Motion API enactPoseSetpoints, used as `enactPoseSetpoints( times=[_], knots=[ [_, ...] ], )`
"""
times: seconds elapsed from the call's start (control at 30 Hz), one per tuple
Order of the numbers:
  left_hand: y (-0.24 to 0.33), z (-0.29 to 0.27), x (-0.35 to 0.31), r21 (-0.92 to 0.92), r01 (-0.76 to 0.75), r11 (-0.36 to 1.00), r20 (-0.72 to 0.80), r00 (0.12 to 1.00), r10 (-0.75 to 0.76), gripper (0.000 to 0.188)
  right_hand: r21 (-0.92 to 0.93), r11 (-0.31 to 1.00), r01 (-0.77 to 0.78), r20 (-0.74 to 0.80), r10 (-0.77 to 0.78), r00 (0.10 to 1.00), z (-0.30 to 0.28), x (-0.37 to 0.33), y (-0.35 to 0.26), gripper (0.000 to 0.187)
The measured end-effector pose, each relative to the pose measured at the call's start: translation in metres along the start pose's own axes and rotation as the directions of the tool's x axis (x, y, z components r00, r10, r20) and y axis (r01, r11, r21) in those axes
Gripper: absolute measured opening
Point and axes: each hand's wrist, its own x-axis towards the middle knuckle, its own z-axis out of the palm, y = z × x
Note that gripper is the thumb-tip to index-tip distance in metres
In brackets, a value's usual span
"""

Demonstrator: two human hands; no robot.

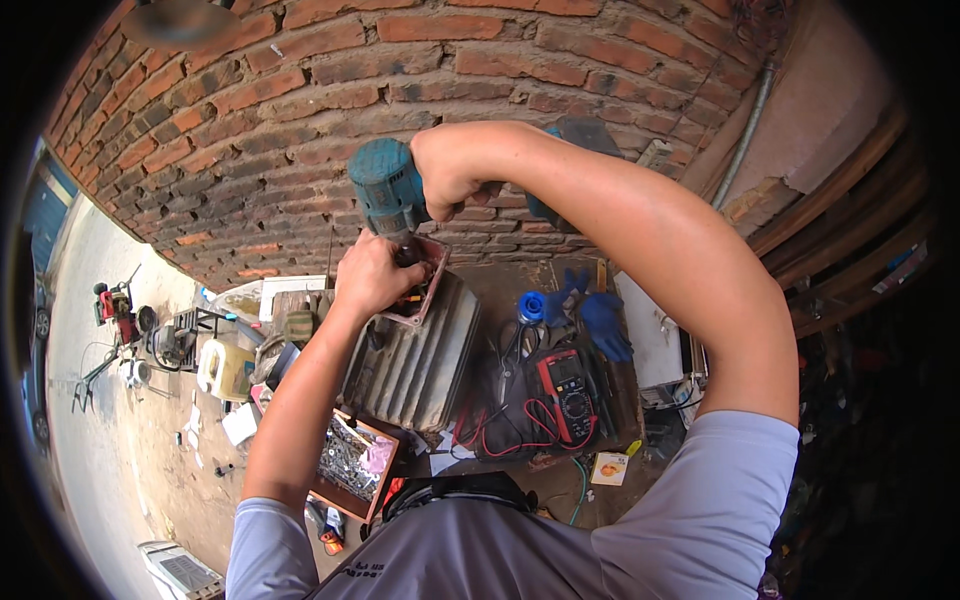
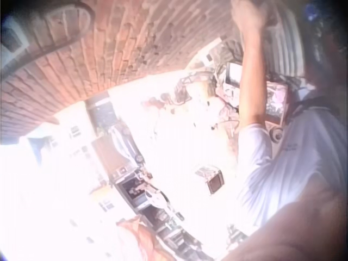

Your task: The person selects small metal fasteners from a wooden box and places them into an open electrical component mounted on a corrugated metal surface. The person then uses a cordless drill to tighten the fasteners into the component.

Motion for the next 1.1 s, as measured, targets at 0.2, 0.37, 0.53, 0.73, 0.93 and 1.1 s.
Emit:
enactPoseSetpoints(
  times=[0.2, 0.37, 0.53, 0.73, 0.93, 1.1],
  knots=[
    [-0.005, 0.006, 0.002, 0.025, -0.037, 0.999, -0.061, 0.997, 0.039, 0.039, -0.014, 0.998, -0.060, 0.017, 0.060, 0.998, -0.002, -0.002, -0.002, 0.018],
    [-0.015, 0.014, 0.004, 0.083, -0.079, 0.993, -0.105, 0.991, 0.087, 0.033, 0.008, 0.998, -0.057, 0.019, 0.057, 0.998, -0.003, 0.000, -0.003, 0.018],
    [-0.008, 0.009, 0.002, 0.014, -0.056, 0.998, -0.072, 0.996, 0.057, 0.042, 0.027, 0.999, 0.029, 0.013, -0.029, 0.999, 0.007, 0.013, 0.012, 0.028],
    [-0.006, 0.007, 0.002, 0.009, -0.037, 0.999, -0.031, 0.999, 0.037, 0.046, 0.022, 0.992, 0.125, -0.018, -0.125, 0.992, 0.008, 0.020, 0.021, 0.019],
    [-0.008, 0.010, 0.002, 0.020, -0.060, 0.998, -0.059, 0.996, 0.061, 0.045, -0.011, 0.988, 0.152, -0.033, -0.152, 0.988, 0.007, 0.021, 0.022, 0.019],
    [-0.006, 0.007, 0.003, 0.033, -0.074, 0.997, -0.039, 0.996, 0.076, 0.038, -0.053, 0.998, -0.023, 0.052, 0.026, 0.998, -0.005, 0.007, 0.013, 0.036]
  ],
)
